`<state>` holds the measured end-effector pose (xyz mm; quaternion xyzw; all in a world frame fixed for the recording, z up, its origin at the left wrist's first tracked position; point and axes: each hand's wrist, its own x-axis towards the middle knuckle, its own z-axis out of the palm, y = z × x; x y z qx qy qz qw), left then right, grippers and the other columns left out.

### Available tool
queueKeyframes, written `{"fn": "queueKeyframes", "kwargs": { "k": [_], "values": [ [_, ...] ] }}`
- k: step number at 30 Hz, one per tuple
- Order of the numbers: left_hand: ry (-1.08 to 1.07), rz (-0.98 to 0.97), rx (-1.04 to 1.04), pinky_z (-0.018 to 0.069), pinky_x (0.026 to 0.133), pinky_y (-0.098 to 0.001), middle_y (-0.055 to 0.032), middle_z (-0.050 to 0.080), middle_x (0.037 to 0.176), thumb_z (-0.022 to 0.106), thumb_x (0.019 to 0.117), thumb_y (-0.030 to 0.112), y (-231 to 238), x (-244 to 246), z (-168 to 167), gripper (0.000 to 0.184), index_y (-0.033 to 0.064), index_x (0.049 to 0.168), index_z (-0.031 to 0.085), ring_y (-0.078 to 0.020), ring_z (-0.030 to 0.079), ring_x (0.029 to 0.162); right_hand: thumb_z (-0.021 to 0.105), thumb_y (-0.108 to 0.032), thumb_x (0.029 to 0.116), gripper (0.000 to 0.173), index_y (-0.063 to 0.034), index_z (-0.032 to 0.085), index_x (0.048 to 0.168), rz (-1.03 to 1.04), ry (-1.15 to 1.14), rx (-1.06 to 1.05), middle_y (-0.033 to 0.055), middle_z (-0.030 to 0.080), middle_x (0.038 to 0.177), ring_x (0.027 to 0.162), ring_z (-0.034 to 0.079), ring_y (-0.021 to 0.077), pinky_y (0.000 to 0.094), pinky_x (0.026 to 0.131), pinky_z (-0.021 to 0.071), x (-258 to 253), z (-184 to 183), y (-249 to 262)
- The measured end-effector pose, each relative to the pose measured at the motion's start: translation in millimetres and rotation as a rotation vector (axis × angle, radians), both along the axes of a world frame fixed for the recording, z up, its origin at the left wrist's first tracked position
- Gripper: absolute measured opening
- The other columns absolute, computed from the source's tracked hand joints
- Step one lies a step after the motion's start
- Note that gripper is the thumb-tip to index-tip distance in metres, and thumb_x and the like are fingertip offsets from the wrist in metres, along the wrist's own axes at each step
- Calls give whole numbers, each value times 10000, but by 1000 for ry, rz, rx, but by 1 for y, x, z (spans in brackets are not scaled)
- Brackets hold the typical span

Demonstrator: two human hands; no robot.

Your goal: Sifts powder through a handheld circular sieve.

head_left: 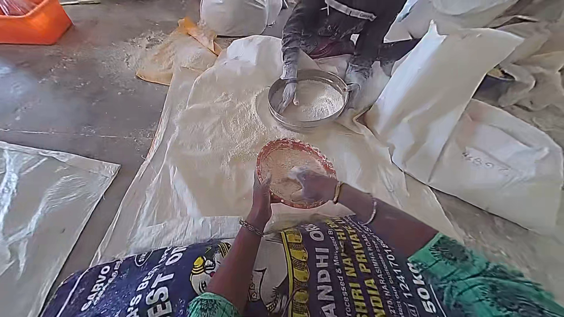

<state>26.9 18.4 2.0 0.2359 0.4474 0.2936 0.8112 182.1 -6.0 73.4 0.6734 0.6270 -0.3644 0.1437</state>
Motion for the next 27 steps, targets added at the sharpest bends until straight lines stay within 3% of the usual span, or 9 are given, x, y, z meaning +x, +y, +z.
{"fn": "queueKeyframes", "kwargs": {
  "k": [4, 8, 11, 14, 17, 19, 22, 24, 27],
  "values": [
    [-18, -30, 52, 546, 830, -422, -233, 466, 1428, 416, 1078, 142, -6, 0, 0, 601, 146, 1613, 144, -267, 604, 1096, 530, -52, 1019, 406, 57, 543, 1410, -128, -16, 162, 291, 531, 1441, 1399, 474, 405, 499, 1191, 338, -11, -17, 15],
    [-43, 9, 122, 519, 890, -378, -230, 417, 1485, 433, 1051, 67, -7, 4, -1, 630, 106, 1614, 153, -232, 571, 1155, 570, -196, 1020, 393, -24, 627, 1368, -237, -42, 392, 209, 617, 1387, 1345, 541, 352, 483, 1152, 384, 16, -6, 24],
    [-53, 9, 137, 488, 972, -425, -229, 349, 1557, 439, 1055, 100, -6, 5, -3, 640, 101, 1621, 141, -263, 513, 1270, 664, -331, 987, 641, 1, 477, 1502, -346, 30, 385, 225, 480, 1538, 1469, 414, 337, 457, 1227, 292, 37, -12, 22],
    [-68, -29, 182, 495, 958, -412, -228, 336, 1562, 430, 1049, 118, -9, 4, -2, 646, 93, 1621, 129, -248, 515, 1264, 673, -280, 975, 765, 59, 320, 1563, -443, 145, 369, 293, 342, 1604, 1518, 313, 388, 474, 1253, 241, 28, -34, 24],
    [-80, -56, 185, 516, 916, -391, -213, 405, 1515, 428, 1059, 137, -10, 0, -3, 627, 112, 1618, 146, -226, 559, 1204, 641, -226, 1005, 643, 86, 403, 1513, -286, 165, 297, 312, 360, 1586, 1517, 300, 414, 466, 1263, 201, -7, -37, 20],
    [-59, -41, 172, 537, 880, -401, -211, 467, 1461, 443, 1069, 167, -9, -2, -5, 609, 128, 1615, 176, -236, 594, 1156, 551, -152, 1035, 452, 99, 530, 1411, -102, 155, 275, 311, 466, 1508, 1463, 391, 413, 450, 1241, 255, -24, -31, 8],
    [-12, -36, 140, 540, 853, -436, -227, 471, 1450, 429, 1076, 154, -5, 0, -8, 586, 137, 1613, 195, -272, 599, 1131, 445, -73, 1058, 365, 97, 590, 1346, 62, 99, 209, 308, 551, 1417, 1386, 484, 420, 478, 1200, 325, -11, -28, -10],
    [0, -52, 132, 546, 838, -472, -236, 417, 1508, 420, 1085, 155, -4, 4, -6, 600, 164, 1626, 162, -308, 592, 1160, 434, -36, 1050, 326, 101, 623, 1278, -38, 40, 275, 299, 604, 1337, 1315, 548, 414, 499, 1155, 380, 12, -28, -14],
    [-15, -44, 131, 535, 864, -480, -232, 383, 1539, 422, 1086, 167, -4, 5, -5, 613, 163, 1631, 141, -312, 569, 1203, 488, -80, 1038, 324, 45, 681, 1266, -243, 45, 565, 224, 663, 1325, 1304, 601, 325, 433, 1157, 416, 38, -24, -4]
  ]
}}
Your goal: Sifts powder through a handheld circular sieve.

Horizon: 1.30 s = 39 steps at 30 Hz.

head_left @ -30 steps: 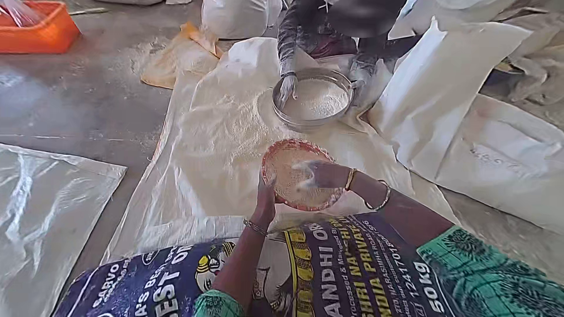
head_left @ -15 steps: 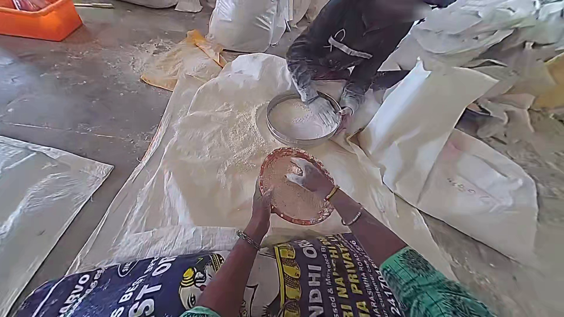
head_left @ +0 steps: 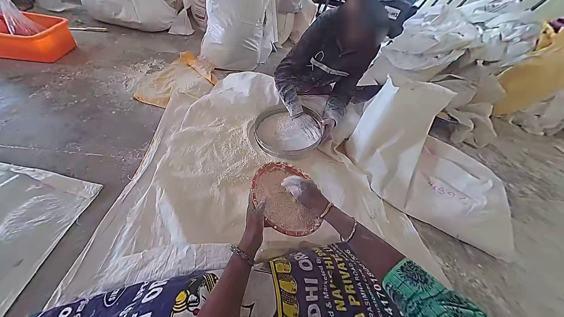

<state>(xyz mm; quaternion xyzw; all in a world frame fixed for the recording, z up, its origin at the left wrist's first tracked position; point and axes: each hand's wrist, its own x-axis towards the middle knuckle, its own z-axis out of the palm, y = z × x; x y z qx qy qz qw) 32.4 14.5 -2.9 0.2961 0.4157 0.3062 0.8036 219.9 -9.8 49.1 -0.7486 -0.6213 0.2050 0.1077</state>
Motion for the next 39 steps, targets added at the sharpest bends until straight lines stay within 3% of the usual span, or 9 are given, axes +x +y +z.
{"fn": "queueKeyframes", "kwargs": {
  "k": [6, 9, 14, 21, 25, 29, 33, 37, 39],
  "values": [
    [-52, 32, 39, 510, 945, -423, -208, 365, 1555, 426, 1074, 169, 0, -5, -1, 611, 113, 1620, 157, -246, 529, 1264, 557, -198, 1043, 618, 58, 332, 1558, -6, 181, -219, 273, 363, 1600, 1514, 336, 346, 431, 1252, 254, -37, -13, 37],
    [-55, 50, 23, 509, 939, -406, -209, 428, 1504, 433, 1074, 180, 6, -10, -5, 607, 115, 1617, 170, -236, 554, 1219, 517, -220, 1061, 525, 46, 447, 1508, 249, 206, -293, 250, 367, 1609, 1532, 301, 344, 424, 1271, 199, -60, -13, 20],
    [-33, 27, 17, 500, 958, -441, -223, 374, 1544, 416, 1079, 178, 5, -5, -4, 596, 115, 1617, 168, -269, 531, 1257, 444, -77, 1067, 332, 121, 612, 1275, 358, -58, -409, 318, 608, 1318, 1288, 564, 443, 536, 1133, 392, -32, 9, -5],
    [-55, 1, -41, 525, 911, -442, -225, 398, 1515, 416, 1086, 198, -4, -7, 4, 604, 149, 1624, 144, -278, 555, 1218, 442, -239, 1084, 387, -55, 631, 1367, 222, -269, -384, 190, 617, 1399, 1338, 556, 360, 552, 1112, 415, -12, 30, 37],
    [-45, 66, -32, 499, 954, -453, -222, 360, 1551, 419, 1080, 189, 0, -7, 2, 597, 124, 1617, 168, -281, 518, 1270, 383, -288, 1110, 446, 32, 557, 1367, 67, -324, -630, 281, 577, 1382, 1336, 534, 424, 602, 1090, 400, -12, 31, 50],
    [-32, 100, -110, 518, 898, -488, -242, 344, 1555, 432, 1084, 203, 5, -4, 6, 617, 162, 1628, 142, -332, 539, 1231, 380, -256, 1118, 458, 58, 514, 1423, 88, -182, -550, 290, 543, 1427, 1381, 499, 404, 539, 1158, 365, -24, 26, 27],
    [-31, 93, -120, 559, 785, -448, -252, 420, 1477, 415, 1096, 222, 5, -4, 7, 595, 178, 1623, 140, -318, 607, 1106, 523, -195, 1060, 441, -17, 532, 1463, 155, 123, -320, 219, 544, 1473, 1399, 500, 303, 431, 1190, 349, -25, 35, 16],
    [-34, 125, -48, 527, 887, -423, -228, 375, 1531, 418, 1090, 196, 9, -11, 11, 594, 140, 1621, 157, -271, 556, 1204, 772, -174, 907, 706, -86, 462, 1536, 248, 22, -480, 248, 457, 1537, 1446, 416, 400, 536, 1193, 317, -8, 50, 10],
    [-32, 124, -30, 500, 947, -433, -225, 335, 1566, 416, 1086, 189, 9, -10, 9, 606, 121, 1623, 142, -272, 514, 1271, 728, -64, 902, 585, -5, 543, 1454, 297, 12, -486, 303, 472, 1503, 1423, 433, 451, 561, 1178, 332, -23, 38, -1]
  ]
}}
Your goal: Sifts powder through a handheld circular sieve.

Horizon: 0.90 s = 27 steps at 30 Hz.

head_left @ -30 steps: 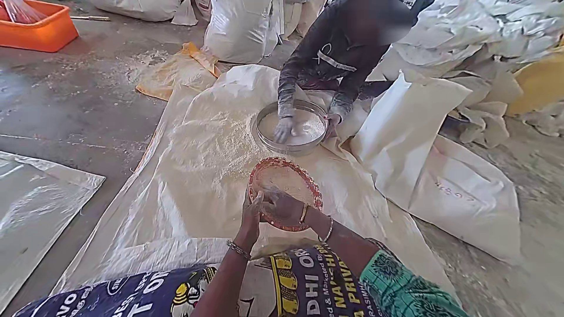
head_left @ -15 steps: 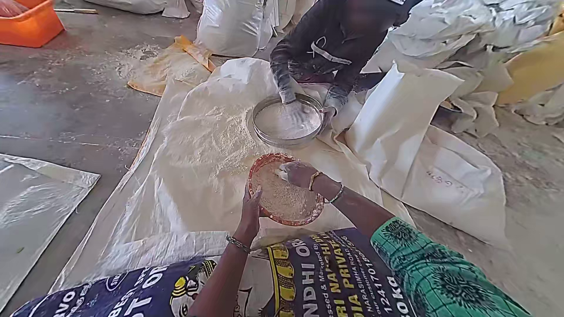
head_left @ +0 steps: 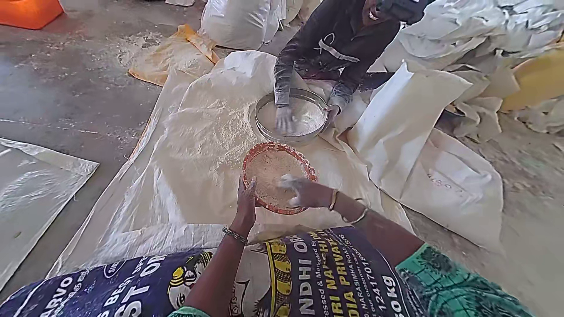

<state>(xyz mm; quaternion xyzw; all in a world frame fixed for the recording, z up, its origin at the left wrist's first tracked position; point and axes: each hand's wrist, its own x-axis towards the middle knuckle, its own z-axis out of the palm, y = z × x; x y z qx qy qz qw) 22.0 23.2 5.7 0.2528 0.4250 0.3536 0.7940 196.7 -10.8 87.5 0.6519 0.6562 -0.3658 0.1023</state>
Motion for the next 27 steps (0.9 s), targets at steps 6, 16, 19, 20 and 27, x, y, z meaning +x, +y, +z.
{"fn": "queueKeyframes", "kwargs": {
  "k": [6, 16, 19, 20, 27],
  "values": [
    [19, -5, 36, 529, 899, -389, -227, 459, 1460, 445, 1074, 150, -10, 5, -4, 605, 104, 1613, 176, -232, 590, 1150, 415, -43, 1062, 366, 101, 574, 1358, 16, -66, 162, 319, 498, 1469, 1418, 454, 416, 470, 1206, 326, -44, -27, 16],
    [-8, 47, 41, 488, 980, -411, -215, 315, 1584, 441, 1065, 134, -5, 8, -1, 639, 117, 1625, 133, -243, 499, 1295, 596, -158, 994, 434, -34, 606, 1409, -157, -52, 308, 217, 544, 1486, 1447, 451, 346, 464, 1224, 311, 8, -16, 8],
    [-2, 39, 64, 470, 1000, -401, -221, 307, 1584, 440, 1059, 127, -9, 7, 0, 640, 92, 1620, 134, -238, 484, 1305, 612, -268, 1017, 541, -29, 507, 1491, -381, -47, 327, 198, 469, 1558, 1492, 391, 307, 444, 1242, 270, 22, -22, 30],
    [5, 21, 84, 462, 1009, -401, -226, 301, 1587, 442, 1060, 130, -10, 7, -1, 639, 79, 1618, 134, -240, 477, 1314, 604, -283, 1026, 560, -30, 480, 1510, -425, -29, 310, 191, 458, 1569, 1496, 389, 296, 440, 1242, 267, 21, -25, 38],
    [-28, -30, 120, 500, 958, -364, -211, 417, 1508, 426, 1063, 130, -10, -2, -7, 618, 79, 1612, 149, -199, 554, 1216, 488, -60, 1041, 313, 130, 636, 1241, -170, 107, 253, 311, 612, 1319, 1303, 555, 402, 462, 1150, 378, -53, -34, 30]
  ]
}}
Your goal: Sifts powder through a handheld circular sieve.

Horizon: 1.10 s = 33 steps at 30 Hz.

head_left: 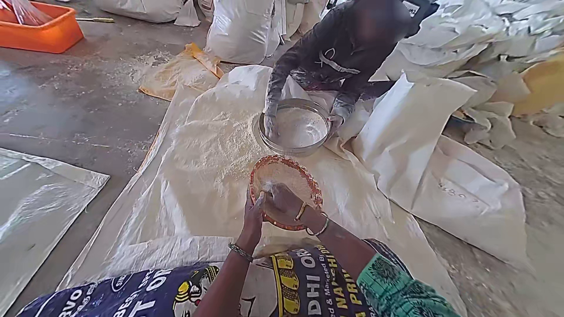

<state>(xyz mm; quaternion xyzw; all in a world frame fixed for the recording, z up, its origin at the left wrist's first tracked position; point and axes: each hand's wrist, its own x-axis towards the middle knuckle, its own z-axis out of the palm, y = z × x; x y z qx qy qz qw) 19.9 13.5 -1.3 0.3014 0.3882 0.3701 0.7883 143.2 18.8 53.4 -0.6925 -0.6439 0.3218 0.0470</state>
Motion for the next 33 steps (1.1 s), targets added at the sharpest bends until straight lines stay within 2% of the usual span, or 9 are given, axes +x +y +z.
{"fn": "queueKeyframes", "kwargs": {
  "k": [4, 8, 12, 16, 19, 23, 28, 30, 33],
  "values": [
    [-6, -14, -28, 526, 888, -350, -204, 442, 1471, 402, 1069, 148, -3, 4, 3, 600, 94, 1610, 149, -186, 583, 1149, 431, 1, 1033, 284, 167, 636, 1138, 97, -93, -3, 335, 639, 1188, 1205, 595, 446, 495, 1089, 423, 18, 6, -24],
    [22, 0, -16, 481, 985, -440, -215, 261, 1614, 430, 1069, 172, 1, 3, 7, 646, 94, 1624, 110, -262, 462, 1339, 488, -51, 1022, 302, 91, 694, 1190, -55, -188, 127, 279, 674, 1252, 1250, 617, 394, 489, 1117, 430, 60, 12, -23],
    [19, -18, -23, 444, 1046, -436, -217, 265, 1614, 406, 1081, 173, -2, 4, 8, 622, 83, 1623, 113, -258, 441, 1366, 544, -160, 1040, 453, 15, 531, 1457, -207, -30, 45, 222, 502, 1524, 1452, 449, 311, 426, 1222, 312, 64, 11, 8],
    [23, -26, -59, 522, 929, -430, -214, 380, 1541, 383, 1095, 209, 1, 3, 2, 598, 131, 1626, 118, -255, 546, 1245, 532, -66, 1027, 355, 108, 594, 1329, -32, 197, -20, 292, 587, 1377, 1326, 549, 346, 433, 1155, 387, 21, -7, 10],
    [38, 13, -102, 538, 852, -423, -227, 451, 1469, 393, 1096, 206, 5, 3, 0, 582, 138, 1621, 153, -262, 588, 1145, 519, -129, 1042, 332, 95, 632, 1260, 140, 73, -81, 284, 633, 1268, 1249, 582, 375, 460, 1118, 404, 11, -6, -14],
    [21, -23, -52, 517, 924, -405, -231, 395, 1519, 389, 1089, 171, 4, 10, 6, 601, 110, 1623, 120, -248, 559, 1207, 515, 0, 1004, 293, 139, 621, 1239, 221, -184, -130, 338, 598, 1293, 1288, 533, 473, 534, 1131, 378, 28, 25, -17],
    [17, 42, -55, 462, 1012, -429, -220, 280, 1601, 373, 1088, 179, 3, 3, 8, 607, 100, 1626, 105, -253, 462, 1333, 717, -271, 963, 614, -32, 508, 1488, 94, -193, -246, 241, 474, 1529, 1455, 416, 376, 514, 1207, 308, 65, 48, -7],
    [20, 55, -84, 468, 998, -464, -221, 281, 1601, 362, 1095, 206, 6, 1, 6, 601, 132, 1631, 102, -284, 464, 1334, 771, -190, 909, 695, -2, 468, 1505, 99, -162, -298, 299, 452, 1512, 1433, 411, 438, 558, 1188, 310, 55, 39, -13],
    [35, -10, -101, 507, 923, -464, -236, 325, 1573, 347, 1103, 230, 5, 2, 4, 599, 156, 1635, 83, -303, 521, 1264, 670, 4, 918, 536, 60, 526, 1432, 79, -123, -265, 316, 511, 1444, 1386, 463, 445, 531, 1181, 328, 30, 24, -16]
  ]
}}
